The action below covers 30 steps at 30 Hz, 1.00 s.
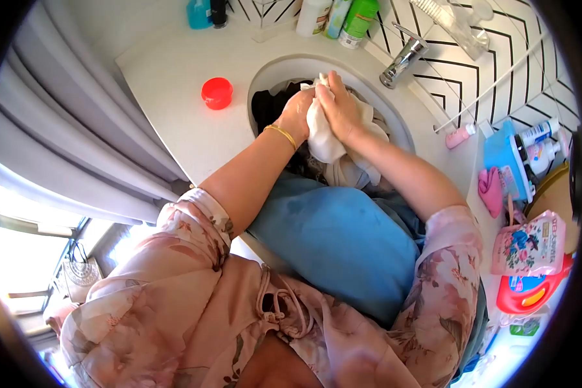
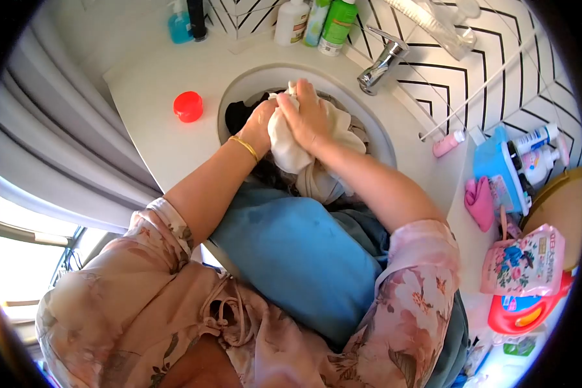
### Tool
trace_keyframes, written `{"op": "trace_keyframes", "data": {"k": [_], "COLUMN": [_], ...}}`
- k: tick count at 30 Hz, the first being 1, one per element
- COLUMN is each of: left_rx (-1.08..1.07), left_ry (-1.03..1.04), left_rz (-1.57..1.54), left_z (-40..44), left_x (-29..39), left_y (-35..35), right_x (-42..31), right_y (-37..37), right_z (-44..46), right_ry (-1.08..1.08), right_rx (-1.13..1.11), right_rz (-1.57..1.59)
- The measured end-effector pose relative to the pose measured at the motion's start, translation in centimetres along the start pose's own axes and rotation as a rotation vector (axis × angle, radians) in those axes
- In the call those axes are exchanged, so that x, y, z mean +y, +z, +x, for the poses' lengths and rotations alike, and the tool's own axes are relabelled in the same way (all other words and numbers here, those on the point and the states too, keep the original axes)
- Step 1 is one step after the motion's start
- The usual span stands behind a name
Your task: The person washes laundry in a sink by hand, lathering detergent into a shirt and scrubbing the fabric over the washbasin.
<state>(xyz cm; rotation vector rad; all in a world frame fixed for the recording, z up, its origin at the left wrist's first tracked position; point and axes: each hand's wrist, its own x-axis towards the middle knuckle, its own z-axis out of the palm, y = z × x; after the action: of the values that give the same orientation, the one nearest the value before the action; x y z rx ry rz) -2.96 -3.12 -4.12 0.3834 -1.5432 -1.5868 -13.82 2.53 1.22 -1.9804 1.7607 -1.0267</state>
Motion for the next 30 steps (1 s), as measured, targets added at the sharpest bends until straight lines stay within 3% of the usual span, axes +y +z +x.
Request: {"op": "trace_keyframes", "data": {"k": [2, 5, 9, 12, 14, 15, 18, 20, 21, 22, 23, 24, 25, 26, 27, 28, 30], "left_rx": [0.058, -0.015, 0.028, 0.066, 0.04, 0.027, 0.399, 0.458, 0.443, 0.478, 0.352, 0.226, 0.282, 0.219, 0.157, 0.0, 0.404], "left_ry": [-0.392, -0.54, -0.348, -0.339, -0.301, -0.284, -0.393, -0.346, -0.274, -0.399, -0.389, -0.378, -0.265, -0.085, 0.097, 0.156, -0.372], "left_rz": [-0.71, -0.999, -1.124, -1.125, -1.135, -1.139, -0.755, -0.711, -0.656, -0.939, -0.941, -0.94, -0.908, -0.889, -0.882, -1.16, -0.61], "left_z": [-0.2, 0.4, 0.1, -0.3, 0.0, 0.1, 0.6, 0.8, 0.7, 1.4, 0.7, 0.0, 1.0, 0.7, 0.3, 0.6, 0.7], "left_x": [3.2, 6.3, 8.1, 9.1, 8.3, 7.5, 5.6, 3.9, 3.3, 2.7, 4.6, 6.5, 4.7, 2.7, 0.7, -0.5, 2.2], "left_y": [1.4, 1.8, 0.4, 0.6, 0.1, -0.3, -1.7, -1.2, -0.8, -0.8, 0.1, 0.9, 0.4, 0.5, 0.5, 0.0, 1.7], "right_x": [1.1, 3.5, 1.3, 1.7, 4.3, 3.3, 6.5, 1.3, -1.0, -3.1, -4.5, -4.4, -5.5, -6.7, -5.9, -4.8, -5.0], "right_y": [-0.9, -4.2, -6.4, -7.2, -6.7, -7.7, -8.7, -8.4, -7.5, -6.8, -5.4, -3.8, -2.2, -2.2, -1.3, -0.5, -1.7], "right_z": [1.8, 2.9, 0.2, -0.7, 0.1, 0.3, 2.9, 3.2, 2.7, 1.6, 0.5, -0.6, -1.3, -2.7, -2.3, -1.4, 2.5], "right_ry": [0.078, 0.433, 0.325, 0.308, 0.397, 0.395, 0.566, 0.614, 0.581, 0.481, 0.373, 0.136, -0.26, -0.258, -0.321, -0.377, 0.107], "right_rx": [-0.068, -0.452, -0.782, -0.941, -0.927, -0.771, -0.189, 0.015, 0.124, 0.092, 0.026, -0.025, 0.087, -0.021, 0.054, 0.127, 0.131], "right_rz": [0.278, 0.524, 0.176, -0.093, -0.256, -0.248, 0.585, 0.918, 0.686, 0.489, 0.278, 0.099, -0.003, -0.156, -0.262, -0.363, -0.399]}}
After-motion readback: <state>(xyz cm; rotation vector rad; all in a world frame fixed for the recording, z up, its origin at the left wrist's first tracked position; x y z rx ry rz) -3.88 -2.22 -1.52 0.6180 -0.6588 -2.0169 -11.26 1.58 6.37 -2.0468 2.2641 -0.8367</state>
